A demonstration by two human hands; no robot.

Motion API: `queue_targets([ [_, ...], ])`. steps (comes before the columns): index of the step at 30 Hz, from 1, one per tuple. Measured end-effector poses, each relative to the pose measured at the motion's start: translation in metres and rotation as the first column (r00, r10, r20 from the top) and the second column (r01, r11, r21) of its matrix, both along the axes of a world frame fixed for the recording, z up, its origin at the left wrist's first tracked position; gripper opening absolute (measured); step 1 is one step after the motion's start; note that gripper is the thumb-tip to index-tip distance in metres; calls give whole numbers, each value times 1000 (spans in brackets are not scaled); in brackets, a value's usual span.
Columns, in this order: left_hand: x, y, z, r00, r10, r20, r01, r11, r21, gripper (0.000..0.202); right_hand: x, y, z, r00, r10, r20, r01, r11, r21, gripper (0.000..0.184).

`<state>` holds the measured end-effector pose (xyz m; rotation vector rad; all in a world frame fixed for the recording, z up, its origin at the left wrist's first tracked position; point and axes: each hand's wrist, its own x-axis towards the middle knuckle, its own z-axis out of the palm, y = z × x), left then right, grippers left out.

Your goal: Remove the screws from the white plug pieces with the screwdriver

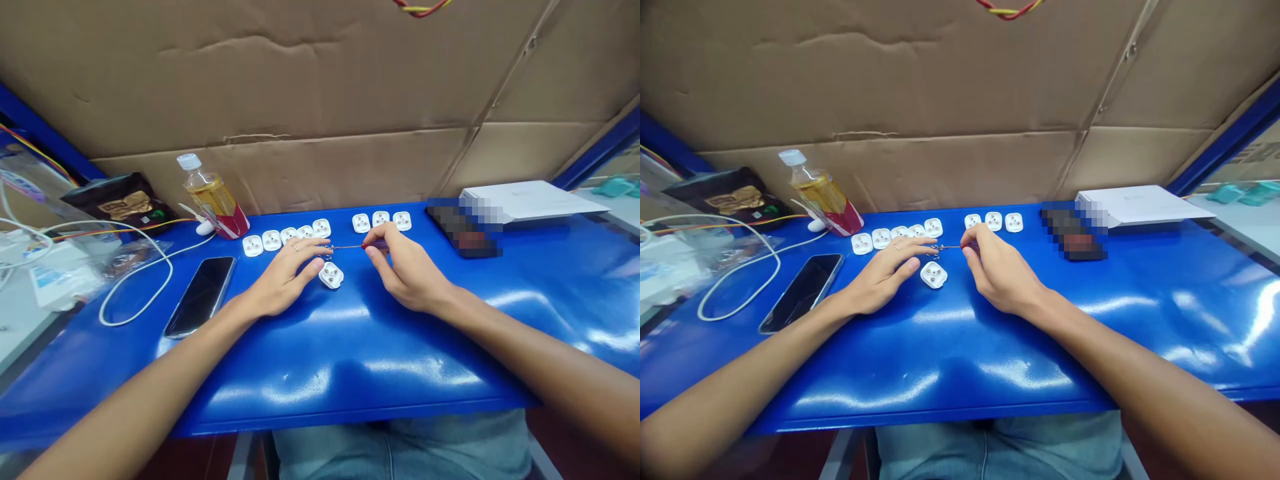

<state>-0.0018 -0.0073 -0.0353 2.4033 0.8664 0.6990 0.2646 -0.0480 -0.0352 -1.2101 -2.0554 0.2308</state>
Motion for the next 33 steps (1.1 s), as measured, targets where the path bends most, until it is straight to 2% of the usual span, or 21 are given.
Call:
queue_targets([
  [15,7,5,-5,1000,9,26,-9,1000,-3,49,2,2,-1,1000,-24,-15,24,1000,10,8],
  [24,-2,6,5,1000,28,8,-29,999,29,42,6,0,8,997,-41,-67,51,987,152,8],
  [26,-4,5,7,1000,2,-29,-2,1000,-8,47,7,-4,12,998,-11,-59,22,980,198,7],
  [30,-7,3,7,991,-96,-97,91,994,-56,68,6,-13,20,993,115,12,-114,952,285,12],
  [33,-7,4,4,987,-111,-112,105,993,-62,67,3,-16,21,982,172,73,-186,932,312,13],
])
